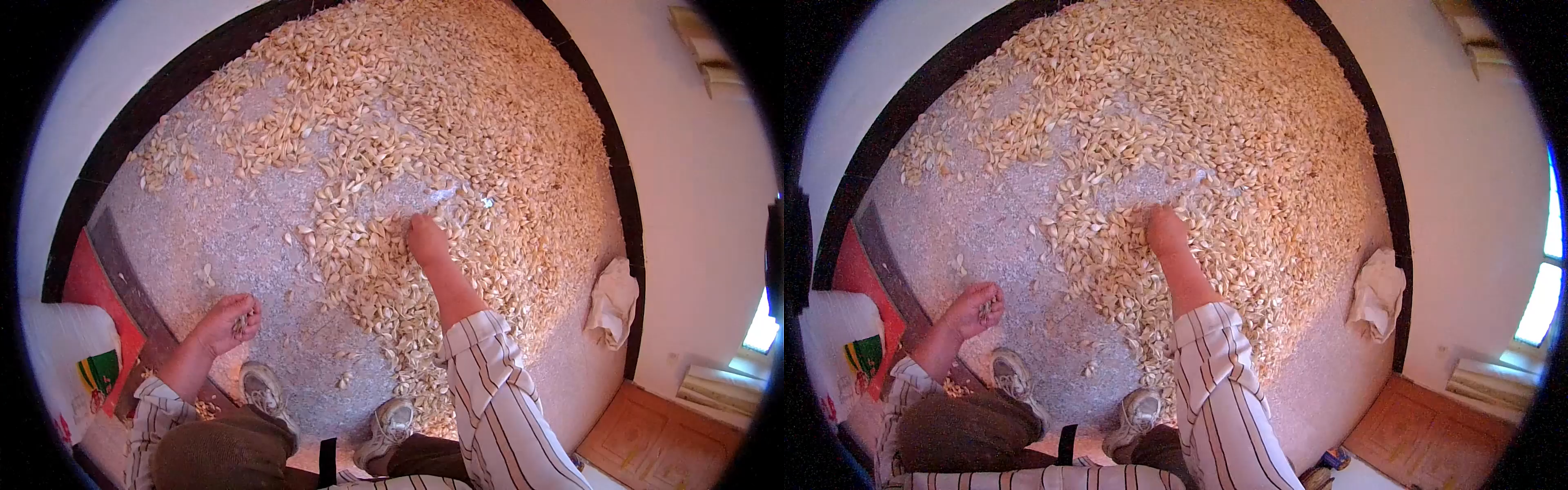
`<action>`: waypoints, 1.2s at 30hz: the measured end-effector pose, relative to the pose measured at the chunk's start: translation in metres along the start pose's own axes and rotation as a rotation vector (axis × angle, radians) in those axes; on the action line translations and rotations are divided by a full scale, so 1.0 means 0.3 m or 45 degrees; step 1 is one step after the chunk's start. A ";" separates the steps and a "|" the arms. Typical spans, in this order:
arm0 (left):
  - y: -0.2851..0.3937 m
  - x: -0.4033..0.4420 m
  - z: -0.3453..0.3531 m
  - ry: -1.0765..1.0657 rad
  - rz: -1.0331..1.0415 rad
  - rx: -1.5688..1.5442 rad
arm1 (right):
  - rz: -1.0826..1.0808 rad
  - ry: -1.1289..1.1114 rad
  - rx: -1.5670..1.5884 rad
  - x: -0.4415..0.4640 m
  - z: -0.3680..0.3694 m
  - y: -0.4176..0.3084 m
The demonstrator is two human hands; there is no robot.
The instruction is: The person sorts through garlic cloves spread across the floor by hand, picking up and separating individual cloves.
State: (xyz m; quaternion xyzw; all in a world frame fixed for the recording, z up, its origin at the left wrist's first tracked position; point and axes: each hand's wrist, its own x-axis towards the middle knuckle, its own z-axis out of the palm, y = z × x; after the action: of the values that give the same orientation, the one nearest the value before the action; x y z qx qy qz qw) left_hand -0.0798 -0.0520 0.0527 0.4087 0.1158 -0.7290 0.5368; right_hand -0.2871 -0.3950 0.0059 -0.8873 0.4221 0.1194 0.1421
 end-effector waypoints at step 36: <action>-0.011 0.002 -0.010 0.019 -0.008 0.064 | -0.484 0.135 0.375 0.033 0.004 -0.195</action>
State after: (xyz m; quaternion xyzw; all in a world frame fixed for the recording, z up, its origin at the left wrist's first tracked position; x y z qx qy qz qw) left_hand -0.0812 -0.0493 0.0494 0.4272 0.1027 -0.7302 0.5233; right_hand -0.2354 -0.3664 0.0104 -0.9255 0.2673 -0.0192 0.2676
